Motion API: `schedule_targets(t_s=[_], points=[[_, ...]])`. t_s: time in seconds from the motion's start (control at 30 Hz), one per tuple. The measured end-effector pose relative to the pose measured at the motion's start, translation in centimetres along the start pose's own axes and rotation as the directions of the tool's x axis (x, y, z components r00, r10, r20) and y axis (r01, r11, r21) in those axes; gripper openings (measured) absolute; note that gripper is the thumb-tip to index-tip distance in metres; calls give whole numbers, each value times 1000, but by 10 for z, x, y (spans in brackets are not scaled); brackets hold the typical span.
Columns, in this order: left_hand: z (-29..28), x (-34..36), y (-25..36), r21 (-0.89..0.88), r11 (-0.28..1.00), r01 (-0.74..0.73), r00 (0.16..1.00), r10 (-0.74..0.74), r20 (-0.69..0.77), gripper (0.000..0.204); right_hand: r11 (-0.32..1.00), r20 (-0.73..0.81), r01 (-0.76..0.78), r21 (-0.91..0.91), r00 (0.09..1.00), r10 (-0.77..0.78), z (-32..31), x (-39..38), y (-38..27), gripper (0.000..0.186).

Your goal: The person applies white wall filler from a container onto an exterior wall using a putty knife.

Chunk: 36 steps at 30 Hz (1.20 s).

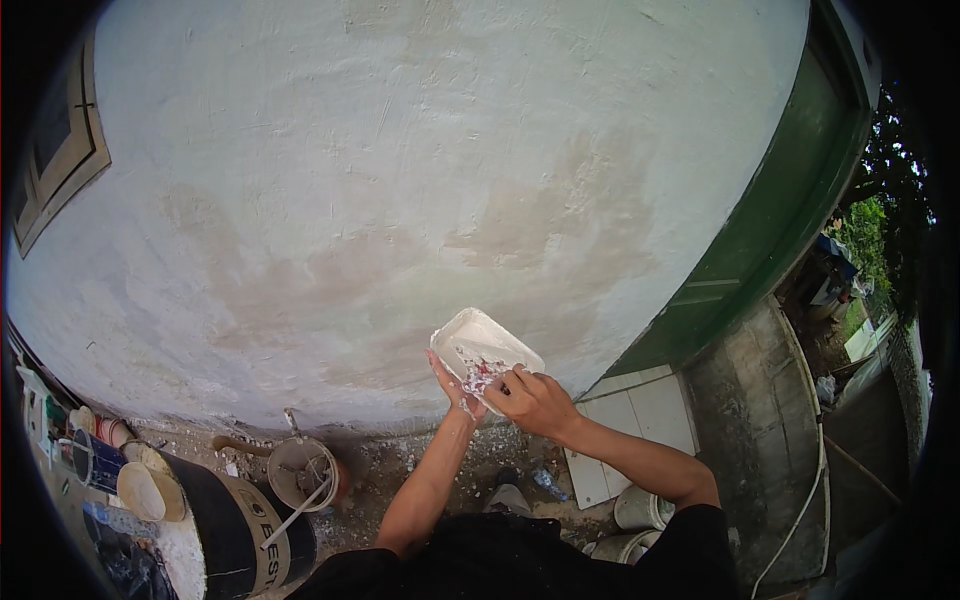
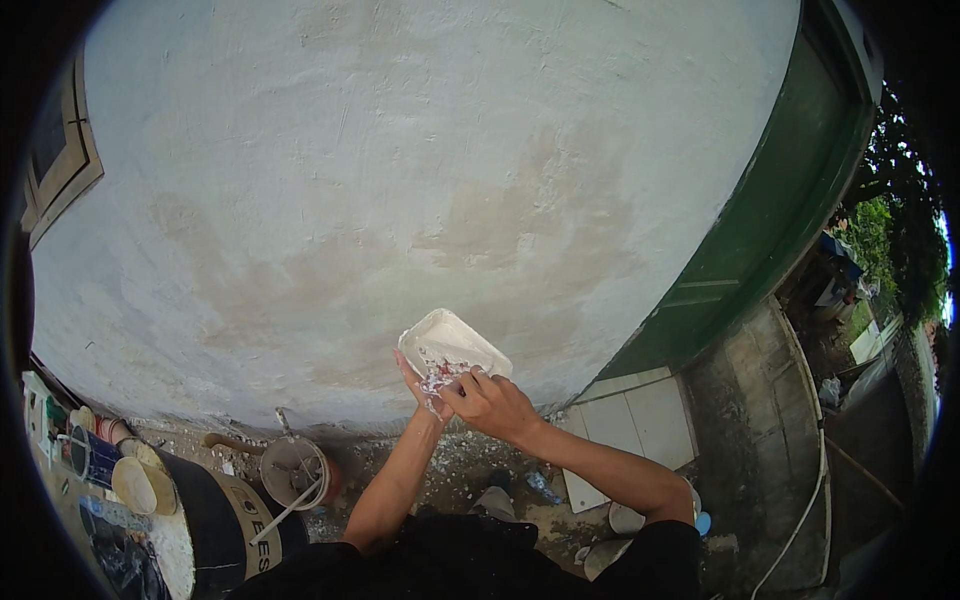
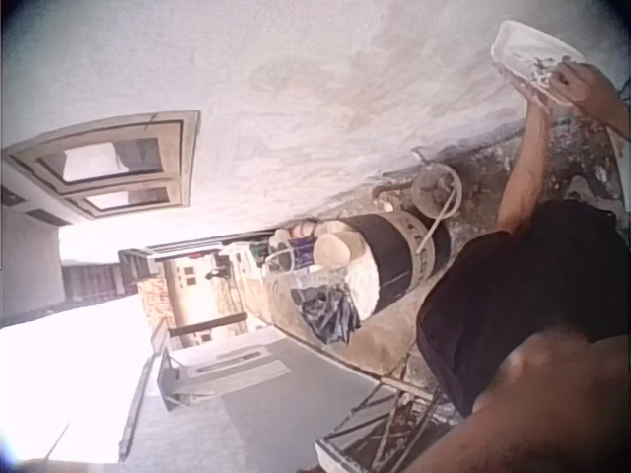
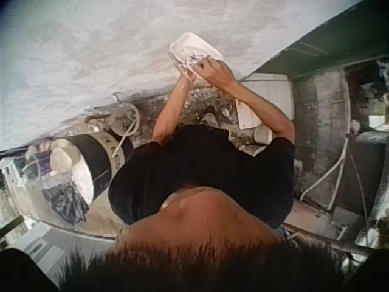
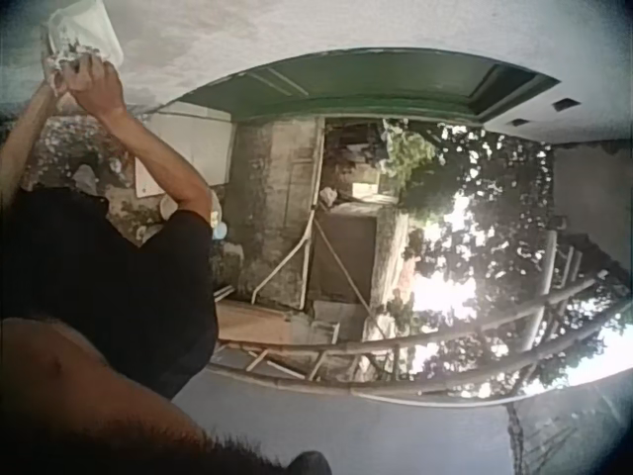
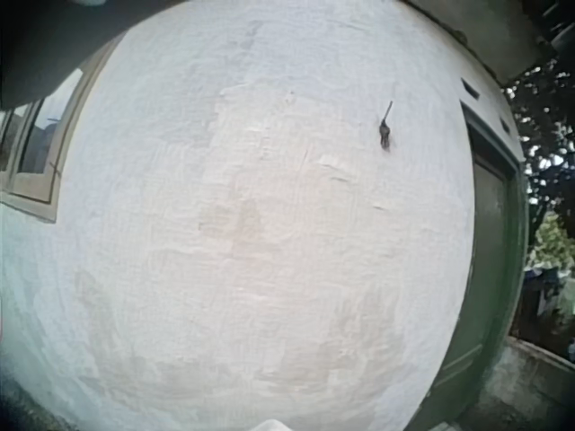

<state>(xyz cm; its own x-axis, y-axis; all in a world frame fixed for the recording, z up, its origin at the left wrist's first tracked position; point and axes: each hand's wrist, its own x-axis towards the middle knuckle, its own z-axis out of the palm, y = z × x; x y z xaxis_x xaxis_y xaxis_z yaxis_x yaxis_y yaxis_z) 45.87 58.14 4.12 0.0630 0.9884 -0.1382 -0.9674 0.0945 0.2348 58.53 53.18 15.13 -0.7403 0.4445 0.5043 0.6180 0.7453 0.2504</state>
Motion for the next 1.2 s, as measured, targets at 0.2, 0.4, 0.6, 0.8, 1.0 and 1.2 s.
schedule_targets(t_s=[0.2,0.4,0.6,0.8,1.0,1.2], points=[[-5,23,-7,21,998,-66,997,65,37,89,1000,-96,25,-2,995,-25,14,20,62,10],[-24,17,-13,-20,1000,-15,1000,15,-10,89,990,-93,-102,95,989,111,31,65,155,6],[-34,-1,-14,-57,998,5,1000,-4,13,92,991,-176,-134,15,975,135,20,91,193,10],[-49,-20,5,-53,999,13,1000,-14,-23,94,963,-105,-145,225,979,172,-31,93,186,12],[-47,-38,15,-42,999,0,1000,0,-5,92,998,168,-3,69,986,-9,41,69,184,7],[-53,-46,17,-46,998,-35,998,37,46,91,990,-171,-138,-17,976,133,26,85,195,8]])
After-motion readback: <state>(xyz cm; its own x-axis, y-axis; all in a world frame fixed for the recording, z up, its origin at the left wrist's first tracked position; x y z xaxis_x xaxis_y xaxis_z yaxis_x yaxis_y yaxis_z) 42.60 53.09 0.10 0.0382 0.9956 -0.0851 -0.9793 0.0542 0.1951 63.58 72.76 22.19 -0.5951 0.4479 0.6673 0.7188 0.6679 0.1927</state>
